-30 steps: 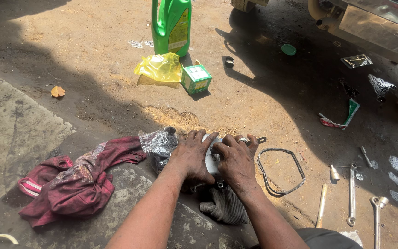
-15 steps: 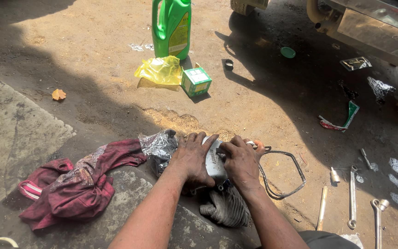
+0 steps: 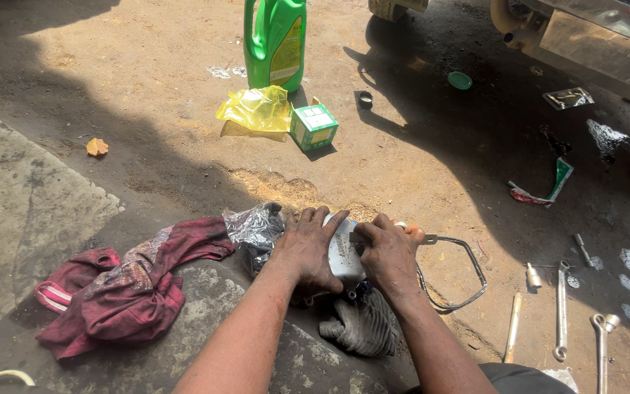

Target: The person scrubs a metal part with a small brush and wipes it with a cloth. They rotate the part to clean different sides and continue scrubbing and wiping throughout the clip.

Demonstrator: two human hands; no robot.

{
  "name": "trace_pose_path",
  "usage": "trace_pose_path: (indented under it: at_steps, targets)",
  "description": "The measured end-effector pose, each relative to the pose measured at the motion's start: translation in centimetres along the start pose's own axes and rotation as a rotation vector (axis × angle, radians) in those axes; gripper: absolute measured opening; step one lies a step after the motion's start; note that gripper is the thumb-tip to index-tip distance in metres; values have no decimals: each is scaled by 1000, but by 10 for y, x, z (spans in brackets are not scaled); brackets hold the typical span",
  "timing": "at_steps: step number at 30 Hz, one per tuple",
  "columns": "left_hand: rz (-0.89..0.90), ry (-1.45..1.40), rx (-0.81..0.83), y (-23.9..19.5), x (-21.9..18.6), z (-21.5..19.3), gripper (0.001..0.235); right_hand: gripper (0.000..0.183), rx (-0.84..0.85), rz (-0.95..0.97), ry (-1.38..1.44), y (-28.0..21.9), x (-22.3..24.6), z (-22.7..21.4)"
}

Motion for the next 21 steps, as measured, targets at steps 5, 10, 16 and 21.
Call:
trace_pose_path:
  at_steps: [5, 10, 16, 21]
  targets:
    - [0, -16, -15, -1, 0, 0, 144, 27, 14, -68, 46, 1, 9, -6]
    - [6, -30, -23, 0, 0, 2, 143, 29, 181, -124, -25, 4, 14, -18]
    - [13, -19, -23, 0, -2, 2, 144, 42, 144, -116, -17, 7, 18, -23]
    - [-7, 5, 23, -2, -3, -3, 145, 41, 320, -156, -97, 7, 16, -25]
Point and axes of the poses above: each hand's wrist, its own y-axis towards the middle knuckle, its own z-axis out of the palm, x = y × z, the point moved 3 cm from there along y, towards the middle knuckle, and after that the axes turned 3 degrees about x, right-handed, at the moved point
